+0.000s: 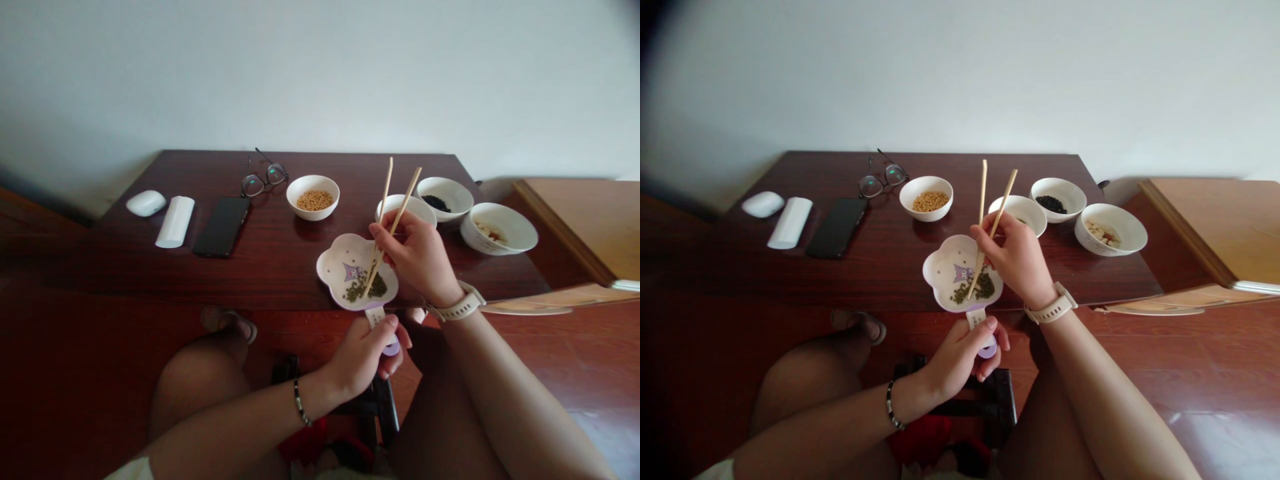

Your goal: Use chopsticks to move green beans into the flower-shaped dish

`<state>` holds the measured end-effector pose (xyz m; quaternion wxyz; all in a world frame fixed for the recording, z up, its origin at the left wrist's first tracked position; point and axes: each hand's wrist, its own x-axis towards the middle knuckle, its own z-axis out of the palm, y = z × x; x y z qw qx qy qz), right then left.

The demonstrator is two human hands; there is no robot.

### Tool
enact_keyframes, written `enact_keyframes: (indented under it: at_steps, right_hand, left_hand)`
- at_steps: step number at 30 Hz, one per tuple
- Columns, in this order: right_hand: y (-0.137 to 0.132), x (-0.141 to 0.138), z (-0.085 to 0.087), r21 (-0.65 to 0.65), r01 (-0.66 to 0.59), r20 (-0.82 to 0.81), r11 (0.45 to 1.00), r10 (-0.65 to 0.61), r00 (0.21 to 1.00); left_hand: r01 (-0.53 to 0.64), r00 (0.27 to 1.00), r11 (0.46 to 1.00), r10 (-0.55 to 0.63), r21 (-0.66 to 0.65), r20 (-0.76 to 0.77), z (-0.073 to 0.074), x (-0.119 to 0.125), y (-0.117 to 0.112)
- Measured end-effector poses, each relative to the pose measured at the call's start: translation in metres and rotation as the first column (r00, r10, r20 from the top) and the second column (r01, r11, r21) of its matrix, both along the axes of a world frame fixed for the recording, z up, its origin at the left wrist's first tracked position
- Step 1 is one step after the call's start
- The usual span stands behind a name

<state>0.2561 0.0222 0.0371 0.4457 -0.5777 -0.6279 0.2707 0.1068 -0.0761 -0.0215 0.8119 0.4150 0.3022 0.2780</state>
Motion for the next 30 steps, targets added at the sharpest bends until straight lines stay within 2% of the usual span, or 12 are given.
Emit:
enact_keyframes:
  at_steps: [11,17,21,26,30]
  right_hand:
    - [-0.023,0.029,-0.001,-0.095,-0.02,-0.325,0.995,-0.012,0.945]
    - [-0.029,0.041,0.0,-0.142,-0.1,-0.453,0.985,0.025,0.891]
    - [-0.033,0.046,0.001,-0.161,-0.139,-0.454,0.977,0.052,0.89]
    - [-0.04,0.053,0.003,-0.153,-0.104,-0.355,0.983,0.044,0.934]
    - [-0.049,0.055,0.005,-0.094,-0.059,-0.297,0.994,0.028,0.954]
  left_hand:
    - [0.008,1.0,1.0,-0.008,0.001,-0.003,0.002,-0.001,0.0]
    - [0.02,1.0,1.0,-0.02,0.004,-0.021,0.002,-0.002,0.001]
    - [0.024,1.0,1.0,-0.024,0.001,-0.019,0.004,-0.003,0.001]
    - [0.017,1.0,1.0,-0.017,0.013,0.005,0.001,-0.003,-0.001]
    - [-0.024,0.999,1.0,0.023,0.01,0.038,-0.003,0.002,-0.006]
